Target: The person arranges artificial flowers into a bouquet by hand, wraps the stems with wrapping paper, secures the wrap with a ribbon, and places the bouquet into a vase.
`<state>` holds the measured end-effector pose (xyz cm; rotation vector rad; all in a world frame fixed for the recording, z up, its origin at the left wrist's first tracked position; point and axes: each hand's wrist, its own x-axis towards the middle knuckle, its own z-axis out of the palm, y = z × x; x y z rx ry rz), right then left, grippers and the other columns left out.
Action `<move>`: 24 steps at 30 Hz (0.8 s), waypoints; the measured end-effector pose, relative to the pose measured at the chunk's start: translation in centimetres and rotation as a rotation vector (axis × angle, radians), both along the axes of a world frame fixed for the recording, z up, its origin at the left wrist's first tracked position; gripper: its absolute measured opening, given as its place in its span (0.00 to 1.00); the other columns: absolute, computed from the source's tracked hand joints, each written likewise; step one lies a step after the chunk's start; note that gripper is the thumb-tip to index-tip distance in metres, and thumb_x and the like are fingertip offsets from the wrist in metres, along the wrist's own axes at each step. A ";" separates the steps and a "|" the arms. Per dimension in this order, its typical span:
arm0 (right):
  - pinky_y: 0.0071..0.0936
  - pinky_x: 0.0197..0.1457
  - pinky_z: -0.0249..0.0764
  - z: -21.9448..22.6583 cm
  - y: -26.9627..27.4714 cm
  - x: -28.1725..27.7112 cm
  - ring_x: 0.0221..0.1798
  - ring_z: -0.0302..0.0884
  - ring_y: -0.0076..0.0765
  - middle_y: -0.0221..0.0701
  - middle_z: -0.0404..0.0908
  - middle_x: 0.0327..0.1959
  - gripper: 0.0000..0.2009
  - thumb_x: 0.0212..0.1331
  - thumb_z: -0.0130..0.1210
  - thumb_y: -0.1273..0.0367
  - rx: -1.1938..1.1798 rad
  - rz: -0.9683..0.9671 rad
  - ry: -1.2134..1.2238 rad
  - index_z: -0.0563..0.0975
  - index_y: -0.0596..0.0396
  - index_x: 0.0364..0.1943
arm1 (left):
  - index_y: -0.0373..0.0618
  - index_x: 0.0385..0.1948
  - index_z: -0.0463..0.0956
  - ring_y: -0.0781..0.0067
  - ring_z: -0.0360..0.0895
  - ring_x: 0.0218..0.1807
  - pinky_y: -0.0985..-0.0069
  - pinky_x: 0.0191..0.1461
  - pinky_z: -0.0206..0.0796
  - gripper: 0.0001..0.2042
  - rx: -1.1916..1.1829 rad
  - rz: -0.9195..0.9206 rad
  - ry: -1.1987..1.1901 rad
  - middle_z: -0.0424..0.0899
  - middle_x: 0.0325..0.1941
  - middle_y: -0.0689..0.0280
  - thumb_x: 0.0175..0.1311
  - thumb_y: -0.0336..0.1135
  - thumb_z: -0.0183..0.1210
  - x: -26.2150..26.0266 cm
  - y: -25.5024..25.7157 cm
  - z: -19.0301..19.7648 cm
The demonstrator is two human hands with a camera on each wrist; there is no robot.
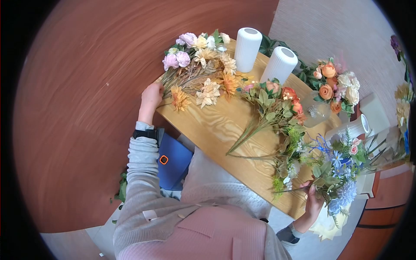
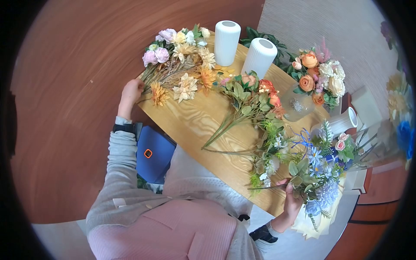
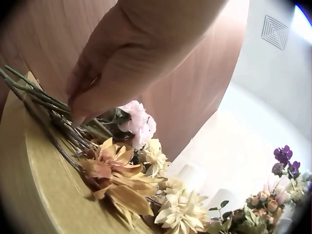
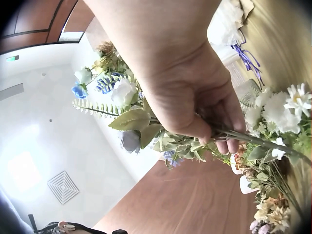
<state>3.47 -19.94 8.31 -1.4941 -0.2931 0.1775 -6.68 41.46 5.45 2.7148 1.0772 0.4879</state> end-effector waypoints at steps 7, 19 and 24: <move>0.37 0.46 0.76 -0.2 0.0 0.1 0.37 0.76 0.41 0.40 0.75 0.34 0.13 0.60 0.52 0.69 0.027 0.013 0.004 0.69 0.68 0.42 | 0.41 0.30 0.78 0.54 0.73 0.44 0.64 0.47 0.65 0.11 0.055 -0.029 0.048 0.75 0.37 0.55 0.41 0.23 0.61 -0.3 -0.8 -0.7; 0.37 0.46 0.76 -0.4 -0.1 0.0 0.38 0.76 0.40 0.40 0.75 0.35 0.14 0.60 0.52 0.69 0.012 0.003 0.004 0.69 0.67 0.42 | 0.35 0.34 0.71 0.78 0.75 0.26 0.79 0.27 0.68 0.07 -0.455 -0.136 -0.285 0.78 0.27 0.62 0.53 0.17 0.54 -1.3 3.6 -3.7; 0.38 0.46 0.76 -0.4 0.0 0.0 0.37 0.76 0.40 0.40 0.75 0.35 0.16 0.60 0.52 0.69 0.049 0.005 0.007 0.67 0.67 0.46 | 0.39 0.43 0.69 0.83 0.73 0.25 0.83 0.25 0.67 0.10 -0.584 -0.009 -0.516 0.75 0.26 0.66 0.59 0.23 0.52 -1.4 2.8 -3.2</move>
